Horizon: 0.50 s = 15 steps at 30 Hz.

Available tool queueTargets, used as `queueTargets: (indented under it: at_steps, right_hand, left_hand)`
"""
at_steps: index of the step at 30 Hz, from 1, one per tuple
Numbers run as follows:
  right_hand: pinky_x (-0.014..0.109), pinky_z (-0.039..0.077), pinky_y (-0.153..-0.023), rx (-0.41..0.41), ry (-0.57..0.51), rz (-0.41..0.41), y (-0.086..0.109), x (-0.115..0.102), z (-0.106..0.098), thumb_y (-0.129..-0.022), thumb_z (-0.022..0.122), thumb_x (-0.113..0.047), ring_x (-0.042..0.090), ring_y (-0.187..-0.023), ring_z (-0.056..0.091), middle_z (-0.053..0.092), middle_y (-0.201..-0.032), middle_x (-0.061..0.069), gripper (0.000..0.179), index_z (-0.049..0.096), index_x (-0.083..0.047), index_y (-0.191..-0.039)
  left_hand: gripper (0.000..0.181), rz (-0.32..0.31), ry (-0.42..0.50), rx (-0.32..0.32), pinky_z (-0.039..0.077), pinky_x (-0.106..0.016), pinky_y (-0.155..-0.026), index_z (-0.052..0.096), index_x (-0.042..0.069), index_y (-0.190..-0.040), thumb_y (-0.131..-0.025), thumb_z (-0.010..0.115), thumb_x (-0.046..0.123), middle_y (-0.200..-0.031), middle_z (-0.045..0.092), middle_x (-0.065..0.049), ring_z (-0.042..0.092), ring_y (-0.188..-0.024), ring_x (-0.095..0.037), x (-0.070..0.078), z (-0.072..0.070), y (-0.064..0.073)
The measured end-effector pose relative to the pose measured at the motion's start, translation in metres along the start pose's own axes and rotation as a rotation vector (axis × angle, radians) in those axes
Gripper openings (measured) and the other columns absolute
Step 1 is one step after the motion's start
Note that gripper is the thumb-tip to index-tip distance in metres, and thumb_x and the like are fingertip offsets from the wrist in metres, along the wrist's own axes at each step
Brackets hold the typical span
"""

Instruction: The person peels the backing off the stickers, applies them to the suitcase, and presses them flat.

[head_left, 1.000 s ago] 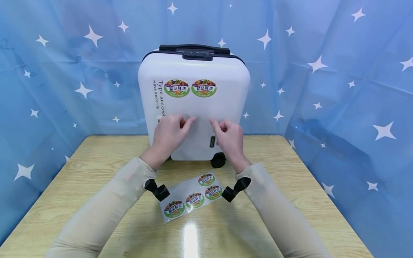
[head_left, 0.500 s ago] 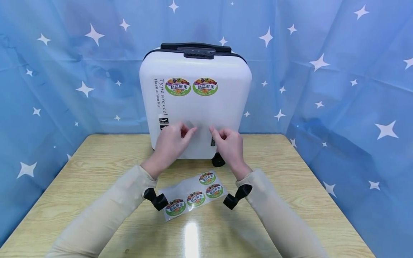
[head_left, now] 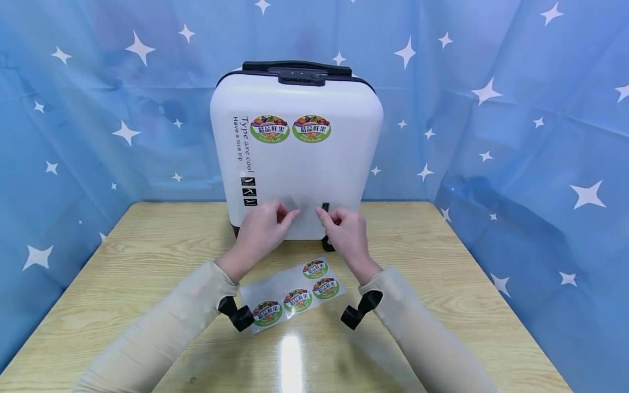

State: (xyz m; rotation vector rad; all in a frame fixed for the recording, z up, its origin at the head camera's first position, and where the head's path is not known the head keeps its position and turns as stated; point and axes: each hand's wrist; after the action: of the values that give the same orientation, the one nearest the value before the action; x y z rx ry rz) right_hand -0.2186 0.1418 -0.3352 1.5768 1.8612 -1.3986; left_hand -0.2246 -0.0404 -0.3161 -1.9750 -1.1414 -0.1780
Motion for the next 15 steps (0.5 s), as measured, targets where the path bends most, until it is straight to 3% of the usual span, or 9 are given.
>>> queueTargets:
  at_steps: [8,15]
  right_hand:
    - [0.029,0.04,-0.046,-0.035,0.004,0.055,0.01,0.006,0.005,-0.088,0.062,-0.039,0.017,-0.043,0.05,0.054,-0.055,0.001,0.041,0.059,-0.01,-0.06]
    - [0.027,0.037,-0.047,-0.083,0.029,0.087,0.022,0.021,0.01,-0.088,0.063,-0.035,0.016,-0.048,0.046,0.052,-0.053,0.0,0.038,0.059,-0.01,-0.06]
  left_hand:
    - [0.023,-0.044,-0.031,-0.056,0.039,-0.025,-0.045,0.06,0.01,-0.073,-0.087,0.066,0.027,-0.063,0.055,0.002,0.046,-0.051,-0.01,-0.003,0.011,0.011]
    - [0.022,-0.118,-0.054,-0.152,0.039,-0.025,-0.044,0.06,0.011,-0.075,-0.087,0.065,0.029,-0.063,0.053,0.003,0.046,-0.05,-0.01,-0.003,0.02,0.021]
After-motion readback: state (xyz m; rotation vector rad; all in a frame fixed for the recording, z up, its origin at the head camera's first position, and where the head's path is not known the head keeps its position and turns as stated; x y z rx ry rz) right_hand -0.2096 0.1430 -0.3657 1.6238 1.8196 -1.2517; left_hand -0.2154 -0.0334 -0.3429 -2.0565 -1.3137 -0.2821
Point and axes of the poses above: each hand's wrist, its own y-axis away from the middle knuckle, its own z-axis out of the palm, x = y × z
